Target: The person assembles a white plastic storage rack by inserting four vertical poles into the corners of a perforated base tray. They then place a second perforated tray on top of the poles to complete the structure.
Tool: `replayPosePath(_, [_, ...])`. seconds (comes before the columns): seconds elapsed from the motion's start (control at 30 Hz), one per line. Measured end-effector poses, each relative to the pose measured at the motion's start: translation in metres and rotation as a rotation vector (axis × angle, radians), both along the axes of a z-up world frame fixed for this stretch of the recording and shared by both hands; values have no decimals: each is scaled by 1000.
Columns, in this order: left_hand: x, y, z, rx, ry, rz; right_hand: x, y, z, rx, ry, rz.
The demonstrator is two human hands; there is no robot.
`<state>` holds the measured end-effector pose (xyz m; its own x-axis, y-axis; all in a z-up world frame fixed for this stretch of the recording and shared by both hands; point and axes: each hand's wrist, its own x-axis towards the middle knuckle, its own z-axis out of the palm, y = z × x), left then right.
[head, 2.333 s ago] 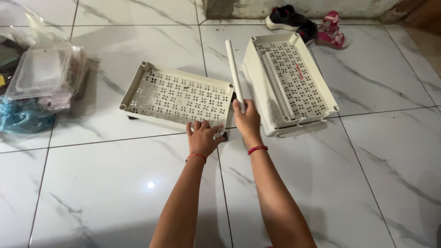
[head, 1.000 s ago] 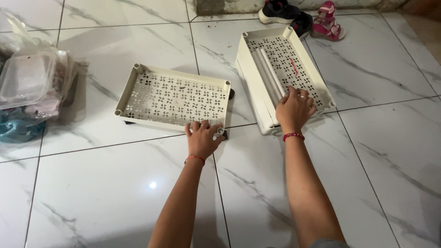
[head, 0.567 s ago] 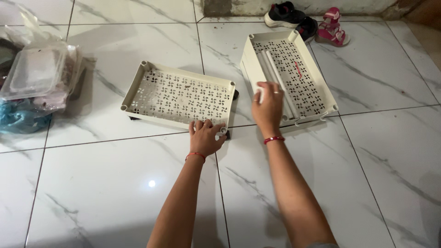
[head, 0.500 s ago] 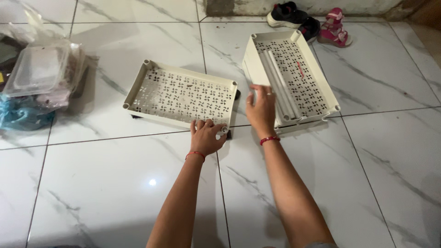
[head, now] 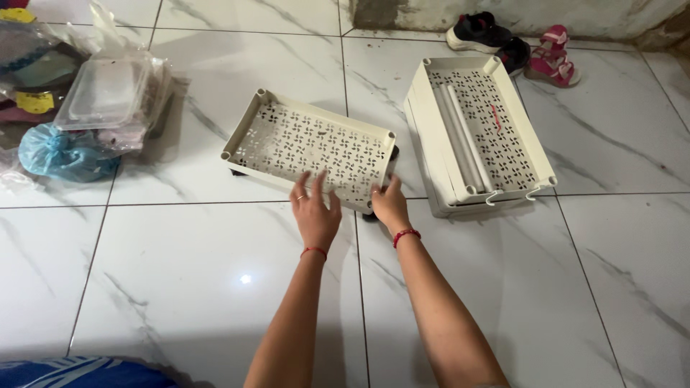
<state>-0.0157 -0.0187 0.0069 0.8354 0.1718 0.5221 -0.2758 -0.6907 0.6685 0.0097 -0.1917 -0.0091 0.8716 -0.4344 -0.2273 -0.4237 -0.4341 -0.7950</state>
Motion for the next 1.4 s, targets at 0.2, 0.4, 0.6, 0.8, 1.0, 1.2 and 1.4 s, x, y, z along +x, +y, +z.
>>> replayPosePath(0.2, [9, -2, -35, -491, 224, 212, 9, -1, -50, 379, -113, -48])
replayPosePath(0.4, [13, 1, -42, -776, 656, 203, 10, 23, -72, 575, -248, 38])
replayPosePath(0.6, [20, 20, -48, -906, 537, 166, -2, 49, -23, 575, -332, 106])
replayPosePath(0.8, [12, 35, -11, -1162, 628, 125, -7, 60, 37, 624, -238, 53])
replayPosePath(1.0, [17, 56, -21, -1249, 550, -1, -9, 70, 43, 576, -319, 228])
replayPosePath(1.2, [22, 57, -38, -1205, 595, 80, -21, 85, 41, 289, -443, 272])
replayPosePath(1.4, [16, 50, -45, -1216, 733, 155, -29, 100, 59, -23, -450, 239])
